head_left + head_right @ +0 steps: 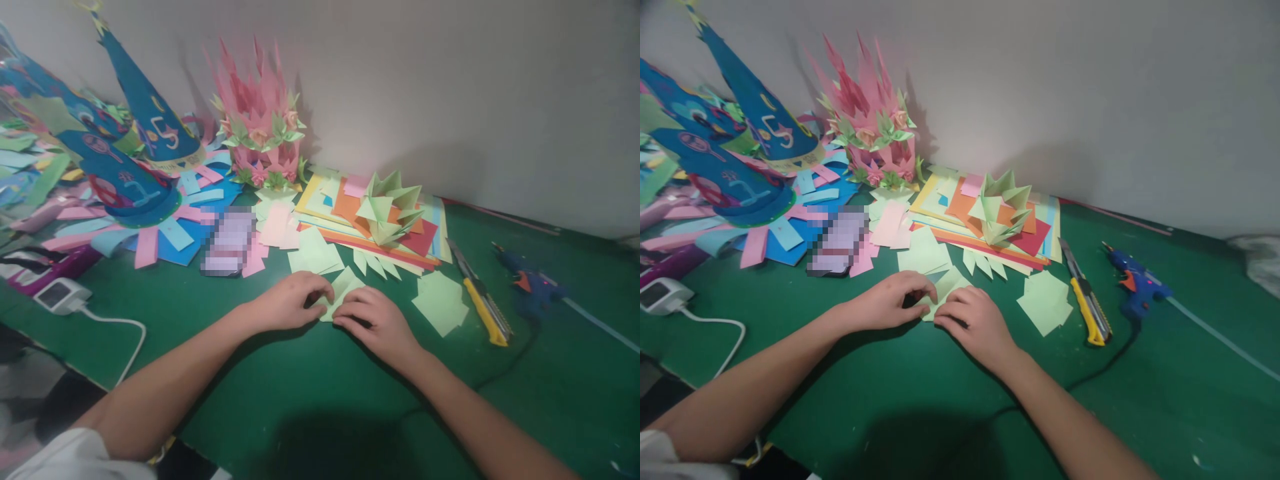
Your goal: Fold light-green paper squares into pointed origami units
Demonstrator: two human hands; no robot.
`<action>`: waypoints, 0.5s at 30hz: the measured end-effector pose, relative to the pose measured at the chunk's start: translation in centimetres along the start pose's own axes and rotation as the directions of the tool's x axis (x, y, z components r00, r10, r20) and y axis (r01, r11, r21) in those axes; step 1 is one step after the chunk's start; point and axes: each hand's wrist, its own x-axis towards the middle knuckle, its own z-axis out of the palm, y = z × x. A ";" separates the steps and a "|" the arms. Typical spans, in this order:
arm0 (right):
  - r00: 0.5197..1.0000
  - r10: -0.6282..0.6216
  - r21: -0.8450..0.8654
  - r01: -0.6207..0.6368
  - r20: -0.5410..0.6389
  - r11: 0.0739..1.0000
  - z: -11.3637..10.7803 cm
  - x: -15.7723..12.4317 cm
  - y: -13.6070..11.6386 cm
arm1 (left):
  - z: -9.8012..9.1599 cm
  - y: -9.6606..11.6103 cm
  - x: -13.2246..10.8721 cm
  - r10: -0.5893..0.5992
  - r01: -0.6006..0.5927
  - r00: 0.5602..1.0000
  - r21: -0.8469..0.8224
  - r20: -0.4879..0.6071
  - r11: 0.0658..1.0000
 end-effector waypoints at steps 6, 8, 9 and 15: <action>0.987 -0.153 -0.187 0.161 0.053 0.969 -0.4 -0.7 -0.1 | 0.0 -0.2 0.0 -0.005 0.005 1.000 0.005 0.017 1.000; 0.982 -0.180 -0.233 0.189 0.060 0.954 -0.5 -0.7 -0.3 | 0.0 -0.2 0.0 -0.006 0.006 1.000 0.006 0.019 1.000; 0.980 -0.190 -0.249 0.199 0.061 0.948 -0.6 -0.7 -0.4 | 0.0 -0.1 -0.1 -0.005 0.005 1.000 0.007 0.016 1.000; 0.980 -0.194 -0.294 0.201 0.054 0.935 -0.4 -0.7 -0.4 | -0.1 0.0 -0.1 -0.019 0.019 1.000 0.006 0.015 1.000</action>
